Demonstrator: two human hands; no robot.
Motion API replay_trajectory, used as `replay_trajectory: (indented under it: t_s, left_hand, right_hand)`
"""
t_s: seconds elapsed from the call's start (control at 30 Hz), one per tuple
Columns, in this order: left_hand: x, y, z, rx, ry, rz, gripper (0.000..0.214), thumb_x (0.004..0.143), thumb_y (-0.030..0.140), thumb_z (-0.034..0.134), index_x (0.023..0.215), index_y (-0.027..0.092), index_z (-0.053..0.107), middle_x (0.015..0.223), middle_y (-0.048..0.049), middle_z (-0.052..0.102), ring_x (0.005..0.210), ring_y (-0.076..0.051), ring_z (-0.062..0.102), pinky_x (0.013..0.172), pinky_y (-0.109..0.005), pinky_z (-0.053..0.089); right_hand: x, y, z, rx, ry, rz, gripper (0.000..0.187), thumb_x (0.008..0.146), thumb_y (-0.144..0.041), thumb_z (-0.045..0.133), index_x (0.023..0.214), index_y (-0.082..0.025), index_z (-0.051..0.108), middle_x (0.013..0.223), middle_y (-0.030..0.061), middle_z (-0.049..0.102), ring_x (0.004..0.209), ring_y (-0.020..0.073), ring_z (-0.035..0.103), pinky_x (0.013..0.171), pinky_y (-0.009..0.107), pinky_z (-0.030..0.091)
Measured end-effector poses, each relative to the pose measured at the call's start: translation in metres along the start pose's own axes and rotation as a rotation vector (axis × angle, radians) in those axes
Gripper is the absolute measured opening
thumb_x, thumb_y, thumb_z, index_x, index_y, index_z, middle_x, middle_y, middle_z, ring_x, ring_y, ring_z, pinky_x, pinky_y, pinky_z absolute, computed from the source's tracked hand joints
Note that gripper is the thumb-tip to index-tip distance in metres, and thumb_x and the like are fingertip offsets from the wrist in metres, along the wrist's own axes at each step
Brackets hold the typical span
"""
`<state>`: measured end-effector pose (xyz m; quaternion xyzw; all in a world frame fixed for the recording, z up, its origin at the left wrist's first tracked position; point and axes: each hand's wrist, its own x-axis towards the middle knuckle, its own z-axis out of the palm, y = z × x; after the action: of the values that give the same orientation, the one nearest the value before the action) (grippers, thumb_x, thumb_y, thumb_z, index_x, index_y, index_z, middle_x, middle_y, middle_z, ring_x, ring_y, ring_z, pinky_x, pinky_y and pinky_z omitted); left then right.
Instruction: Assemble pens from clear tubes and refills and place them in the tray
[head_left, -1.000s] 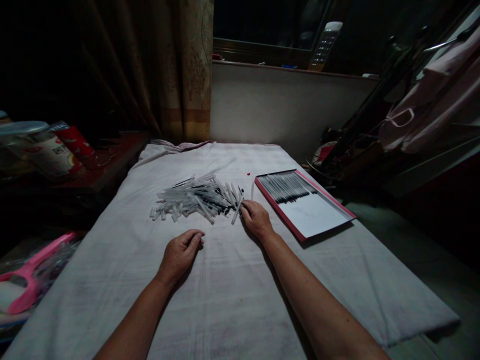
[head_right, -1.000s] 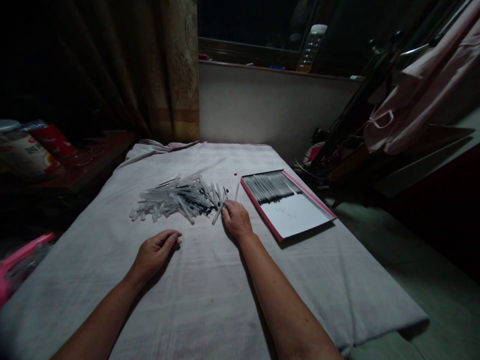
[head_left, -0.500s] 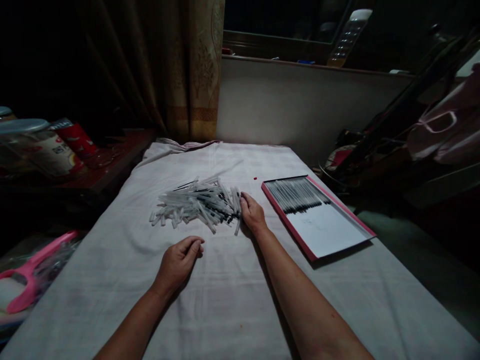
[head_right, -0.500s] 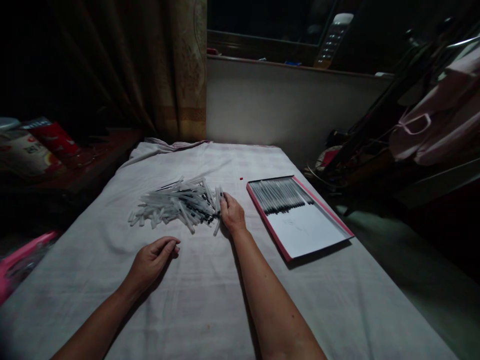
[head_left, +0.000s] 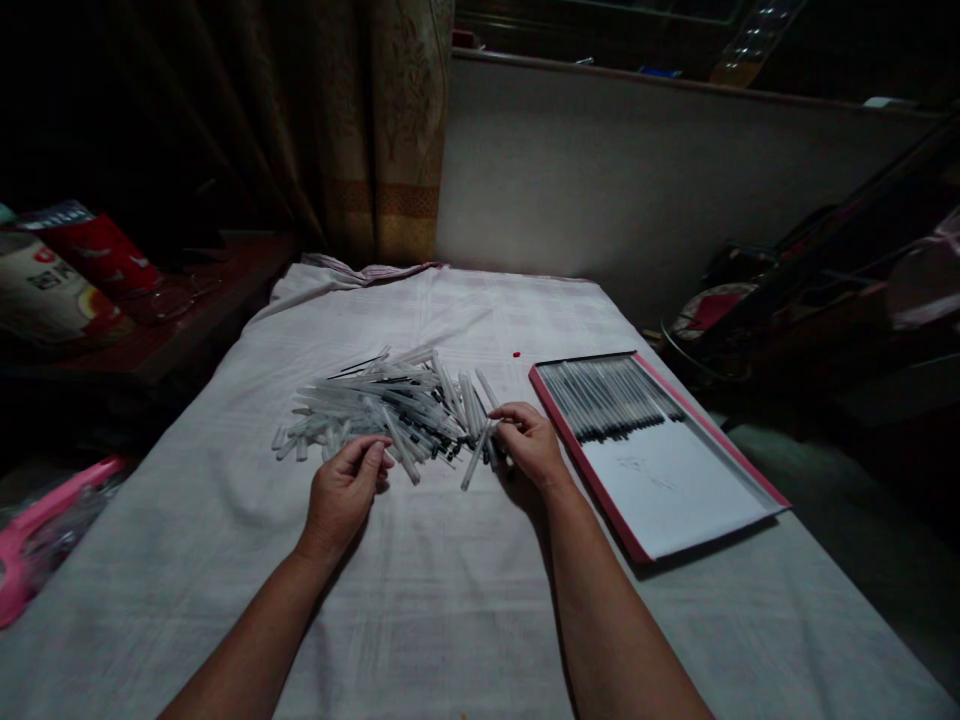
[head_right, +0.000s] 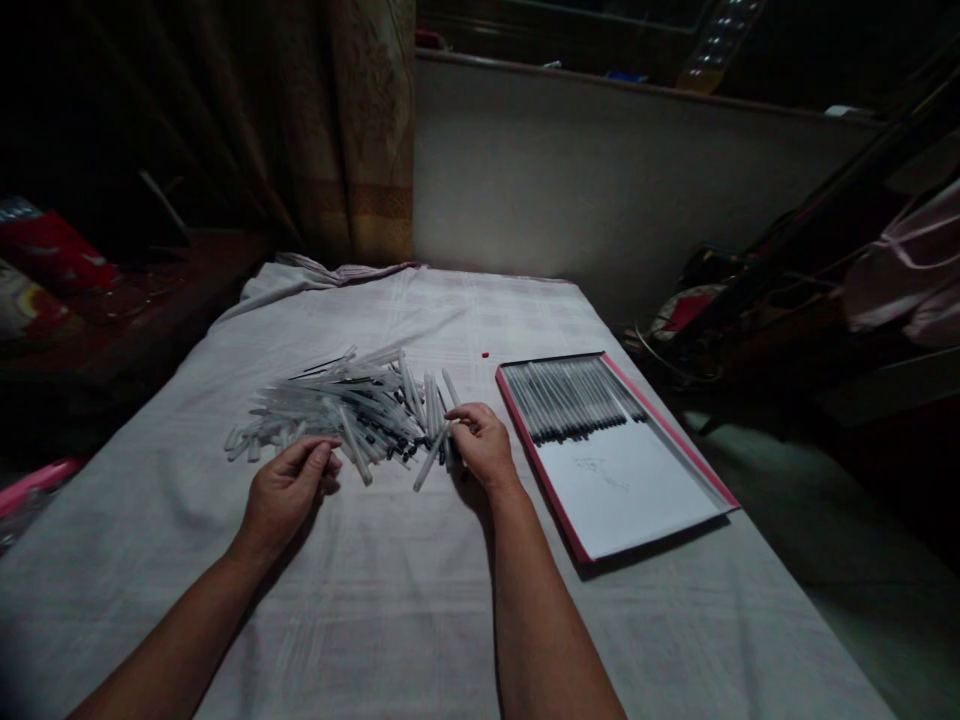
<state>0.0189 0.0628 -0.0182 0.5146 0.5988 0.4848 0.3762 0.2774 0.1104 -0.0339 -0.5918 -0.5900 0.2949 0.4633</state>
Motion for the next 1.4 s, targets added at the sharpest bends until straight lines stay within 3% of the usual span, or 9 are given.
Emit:
replay_trajectory:
  t_s: [0.17, 0.37, 0.53, 0.67, 0.83, 1.0, 1.17, 1.27, 1.4]
  left_hand:
    - [-0.009, -0.007, -0.003, 0.172, -0.126, 0.100, 0.036, 0.084, 0.052, 0.058, 0.090, 0.020, 0.073, 0.068, -0.0020, 0.072, 0.060, -0.017, 0.069, 0.059, -0.026, 0.056]
    - [-0.013, -0.006, -0.017, 0.248, -0.202, 0.148, 0.033, 0.086, 0.047, 0.055, 0.090, 0.020, 0.073, 0.065, -0.0017, 0.072, 0.060, -0.017, 0.069, 0.060, -0.026, 0.055]
    - [-0.014, -0.007, -0.018, 0.240, -0.227, 0.170, 0.030, 0.087, 0.043, 0.055, 0.090, 0.020, 0.073, 0.066, -0.0017, 0.072, 0.060, -0.017, 0.069, 0.060, -0.025, 0.055]
    - [-0.016, -0.009, -0.018, 0.268, -0.231, 0.267, 0.028, 0.088, 0.042, 0.057, 0.098, 0.022, 0.074, 0.085, -0.0054, 0.076, 0.076, -0.019, 0.072, 0.074, -0.029, 0.058]
    - [-0.018, -0.009, -0.017, 0.311, -0.230, 0.449, 0.035, 0.086, 0.040, 0.062, 0.117, 0.025, 0.070, 0.115, -0.0095, 0.074, 0.110, -0.025, 0.068, 0.098, -0.038, 0.053]
    - [-0.025, -0.011, -0.012, 0.260, -0.290, 0.333, 0.034, 0.090, 0.041, 0.055, 0.114, 0.023, 0.071, 0.093, -0.0053, 0.077, 0.081, -0.020, 0.072, 0.076, -0.029, 0.058]
    - [-0.029, -0.015, -0.012, 0.234, -0.198, 0.158, 0.041, 0.092, 0.046, 0.049, 0.113, 0.017, 0.070, 0.067, -0.0005, 0.070, 0.053, -0.015, 0.063, 0.055, -0.025, 0.053]
    - [-0.027, -0.016, -0.012, 0.272, -0.165, 0.226, 0.039, 0.091, 0.045, 0.052, 0.111, 0.019, 0.073, 0.086, -0.0056, 0.076, 0.075, -0.019, 0.071, 0.072, -0.028, 0.057]
    - [-0.025, -0.013, -0.012, 0.303, -0.171, 0.332, 0.035, 0.092, 0.040, 0.052, 0.115, 0.023, 0.073, 0.103, -0.0064, 0.077, 0.097, -0.021, 0.071, 0.084, -0.027, 0.056]
  right_hand:
    - [-0.011, -0.028, -0.022, -0.281, -0.363, -0.082, 0.027, 0.078, -0.015, 0.060, 0.094, -0.025, 0.078, 0.093, 0.0022, 0.068, 0.087, 0.0168, 0.065, 0.078, 0.026, 0.049]
    - [-0.025, -0.067, -0.006, -0.772, -0.556, -0.163, 0.023, 0.084, -0.015, 0.064, 0.092, -0.029, 0.079, 0.089, 0.0027, 0.066, 0.080, 0.0184, 0.064, 0.070, 0.026, 0.044]
    - [-0.026, -0.077, -0.003, -0.790, -0.506, -0.217, 0.021, 0.087, -0.015, 0.061, 0.096, -0.026, 0.077, 0.090, 0.0041, 0.067, 0.078, 0.0186, 0.063, 0.067, 0.027, 0.042]
    - [-0.027, -0.088, -0.006, -0.358, -0.371, -0.278, 0.016, 0.087, -0.021, 0.062, 0.099, -0.022, 0.072, 0.089, 0.0033, 0.070, 0.078, 0.0161, 0.064, 0.071, 0.026, 0.046]
    - [-0.034, -0.096, 0.014, 0.035, -0.432, -0.212, 0.010, 0.086, -0.023, 0.060, 0.081, -0.019, 0.067, 0.072, -0.0012, 0.065, 0.066, 0.0119, 0.058, 0.060, 0.022, 0.043]
    - [-0.035, -0.080, 0.036, 0.205, -0.470, -0.095, 0.013, 0.087, -0.026, 0.058, 0.087, -0.018, 0.068, 0.073, -0.0012, 0.067, 0.067, 0.0124, 0.060, 0.062, 0.022, 0.046]
    - [-0.037, -0.057, 0.020, -0.153, -0.305, 0.041, 0.014, 0.086, -0.023, 0.059, 0.086, -0.020, 0.072, 0.083, 0.0031, 0.074, 0.080, 0.0190, 0.068, 0.072, 0.029, 0.048]
    - [-0.047, -0.052, 0.013, -0.492, -0.290, 0.031, 0.011, 0.086, -0.023, 0.062, 0.086, -0.022, 0.073, 0.088, 0.0043, 0.074, 0.086, 0.0218, 0.068, 0.075, 0.030, 0.047]
    - [-0.058, -0.054, 0.027, -0.728, -0.302, -0.018, 0.012, 0.091, -0.030, 0.062, 0.094, -0.025, 0.073, 0.097, 0.0057, 0.072, 0.089, 0.0220, 0.067, 0.073, 0.030, 0.047]
